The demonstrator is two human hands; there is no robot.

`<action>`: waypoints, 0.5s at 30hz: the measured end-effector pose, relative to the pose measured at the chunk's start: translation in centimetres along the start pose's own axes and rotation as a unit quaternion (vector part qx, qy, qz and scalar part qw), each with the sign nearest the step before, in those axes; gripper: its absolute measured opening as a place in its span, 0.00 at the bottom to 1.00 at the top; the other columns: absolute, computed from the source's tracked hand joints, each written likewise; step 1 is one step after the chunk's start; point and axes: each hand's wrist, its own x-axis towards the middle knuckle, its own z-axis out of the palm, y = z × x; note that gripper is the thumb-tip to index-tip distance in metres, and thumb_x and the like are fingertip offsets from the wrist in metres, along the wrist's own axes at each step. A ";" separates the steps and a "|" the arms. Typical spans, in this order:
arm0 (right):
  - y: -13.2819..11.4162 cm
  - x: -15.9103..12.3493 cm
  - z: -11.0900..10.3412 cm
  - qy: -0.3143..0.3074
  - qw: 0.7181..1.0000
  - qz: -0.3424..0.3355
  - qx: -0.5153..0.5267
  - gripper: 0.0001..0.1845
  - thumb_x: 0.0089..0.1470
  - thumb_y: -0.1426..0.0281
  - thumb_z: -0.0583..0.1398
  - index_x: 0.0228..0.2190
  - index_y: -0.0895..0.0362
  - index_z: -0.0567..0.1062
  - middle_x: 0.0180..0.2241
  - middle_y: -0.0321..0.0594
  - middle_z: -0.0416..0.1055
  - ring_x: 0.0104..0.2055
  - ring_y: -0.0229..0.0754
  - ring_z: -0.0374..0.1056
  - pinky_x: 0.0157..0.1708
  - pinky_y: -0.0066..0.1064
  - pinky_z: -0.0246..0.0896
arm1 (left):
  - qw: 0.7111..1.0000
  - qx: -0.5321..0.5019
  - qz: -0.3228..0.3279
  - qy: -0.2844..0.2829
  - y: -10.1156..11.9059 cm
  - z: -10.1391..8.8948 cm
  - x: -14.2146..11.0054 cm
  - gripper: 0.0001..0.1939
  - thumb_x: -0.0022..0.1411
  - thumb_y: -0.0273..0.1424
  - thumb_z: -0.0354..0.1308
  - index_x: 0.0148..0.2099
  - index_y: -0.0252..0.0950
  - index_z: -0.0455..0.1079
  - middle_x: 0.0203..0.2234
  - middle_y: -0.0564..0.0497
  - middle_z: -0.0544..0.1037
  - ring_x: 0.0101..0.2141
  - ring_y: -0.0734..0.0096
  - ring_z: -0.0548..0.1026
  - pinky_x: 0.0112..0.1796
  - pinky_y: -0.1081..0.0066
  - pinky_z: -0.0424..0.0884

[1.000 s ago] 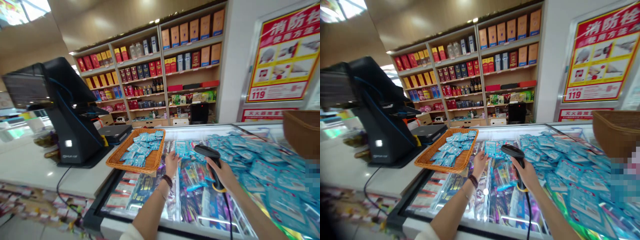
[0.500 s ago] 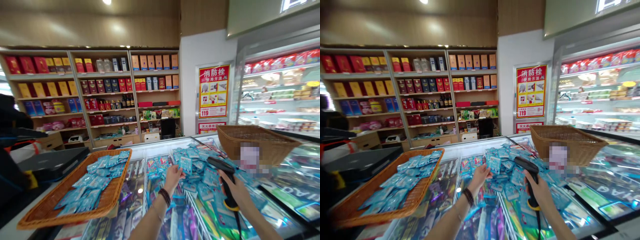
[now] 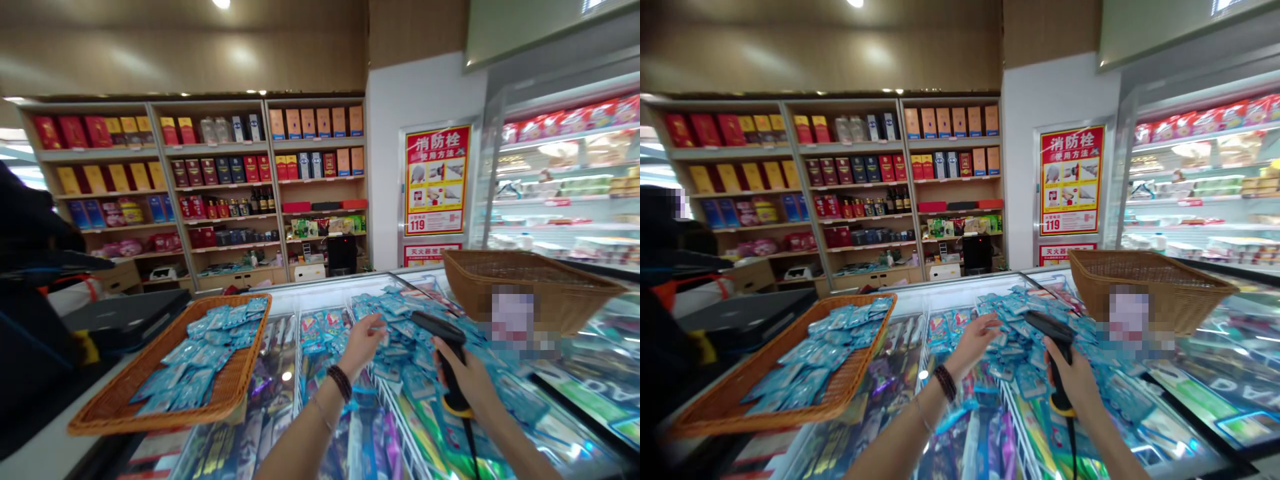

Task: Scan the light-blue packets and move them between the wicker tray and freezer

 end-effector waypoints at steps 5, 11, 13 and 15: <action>-1.2 -0.4 5.6 -0.072 0.996 0.002 0.061 0.29 0.42 0.42 0.67 0.25 0.54 0.72 0.16 0.33 0.68 0.12 0.37 0.61 0.12 0.30 0.56 | 0.995 0.047 0.040 0.074 0.9 -8.2 -3.1 0.14 0.62 0.26 0.60 0.50 0.33 0.78 0.45 0.41 0.84 0.45 0.59 0.82 0.47 0.63 0.77; -2.0 -2.5 13.8 -0.181 0.976 -0.006 0.119 0.29 0.40 0.42 0.70 0.23 0.54 0.70 0.17 0.33 0.70 0.11 0.35 0.60 0.10 0.28 0.55 | 0.945 0.245 0.014 0.215 3.2 -20.3 -8.9 0.13 0.64 0.25 0.56 0.49 0.33 0.78 0.45 0.41 0.84 0.45 0.61 0.81 0.49 0.64 0.75; -1.8 -3.5 16.1 -0.224 0.968 0.001 0.118 0.29 0.43 0.42 0.69 0.22 0.54 0.70 0.14 0.33 0.67 0.11 0.36 0.60 0.10 0.28 0.55 | 0.885 0.388 -0.026 0.254 4.2 -23.8 -11.6 0.16 0.64 0.25 0.56 0.53 0.34 0.76 0.51 0.40 0.81 0.52 0.58 0.78 0.56 0.61 0.71; -1.3 -4.4 18.1 -0.254 0.960 0.003 0.116 0.28 0.45 0.42 0.68 0.22 0.54 0.70 0.13 0.32 0.66 0.12 0.37 0.60 0.11 0.29 0.56 | 0.805 0.522 -0.106 0.263 5.0 -26.7 -14.3 0.20 0.63 0.26 0.59 0.57 0.33 0.73 0.57 0.37 0.76 0.60 0.51 0.71 0.61 0.56 0.64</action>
